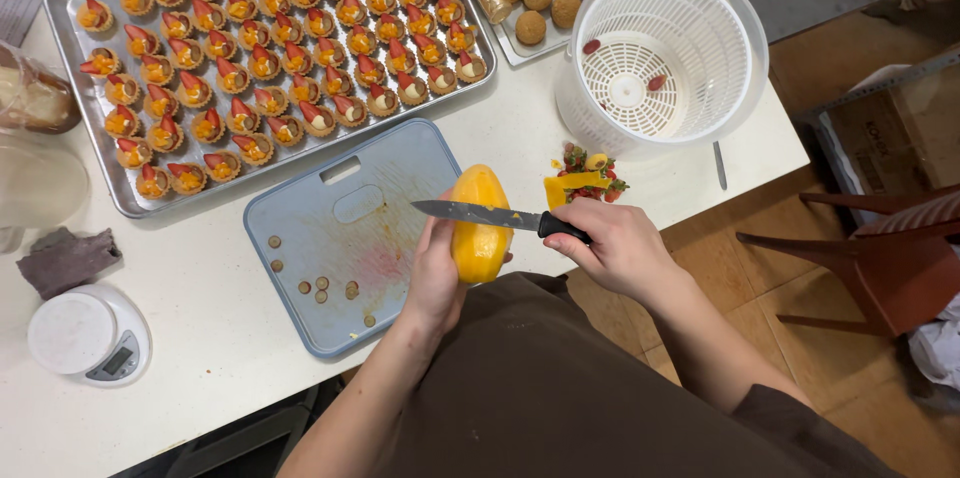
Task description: The person peels a mango, slices it into small pieces, and places the pieces into tart shells on a baking tray. The person uses a knife to peel and cut the mango and a spoon to transfer the pieces.
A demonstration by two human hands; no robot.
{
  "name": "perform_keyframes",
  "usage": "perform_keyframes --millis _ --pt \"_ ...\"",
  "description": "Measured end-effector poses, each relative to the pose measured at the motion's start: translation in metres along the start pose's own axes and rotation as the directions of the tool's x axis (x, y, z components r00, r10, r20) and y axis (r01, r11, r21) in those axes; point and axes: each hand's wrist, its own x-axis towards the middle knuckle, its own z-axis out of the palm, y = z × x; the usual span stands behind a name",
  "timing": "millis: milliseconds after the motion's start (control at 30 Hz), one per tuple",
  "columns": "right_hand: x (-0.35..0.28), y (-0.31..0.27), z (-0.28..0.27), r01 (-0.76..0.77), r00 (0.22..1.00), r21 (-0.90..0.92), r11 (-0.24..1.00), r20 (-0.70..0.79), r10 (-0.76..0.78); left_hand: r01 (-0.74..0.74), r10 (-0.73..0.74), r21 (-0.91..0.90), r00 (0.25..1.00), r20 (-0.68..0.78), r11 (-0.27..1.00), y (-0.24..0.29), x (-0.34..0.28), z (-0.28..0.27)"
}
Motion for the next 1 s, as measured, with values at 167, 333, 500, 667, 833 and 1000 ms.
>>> perform_keyframes --millis 167,333,500,667,833,1000 --pt "0.012 0.002 0.001 -0.053 0.998 0.0 0.999 -0.014 0.053 -0.08 0.072 0.105 0.994 0.077 0.991 -0.014 -0.001 -0.009" --pt "0.027 0.019 -0.003 -0.13 0.989 0.05 0.99 -0.067 0.133 -0.051 0.042 0.133 0.997 0.071 0.99 -0.024 0.001 -0.012" --pt "0.021 0.029 -0.006 -0.219 0.975 0.314 0.924 0.033 0.22 -0.072 0.069 0.15 0.997 0.023 0.986 -0.023 0.007 -0.015" --pt "0.008 0.019 -0.005 -0.132 0.989 0.257 0.957 0.096 0.111 -0.065 0.069 0.157 0.997 -0.017 0.985 -0.026 0.012 -0.016" --pt "0.011 0.014 -0.004 -0.182 0.981 0.198 0.963 0.102 0.165 -0.107 0.102 0.166 0.994 0.036 0.98 -0.029 0.013 -0.019" --pt "0.017 0.015 -0.002 -0.166 0.984 0.19 0.968 0.1 0.149 -0.1 0.098 0.21 0.995 0.016 0.973 -0.029 0.015 -0.021"
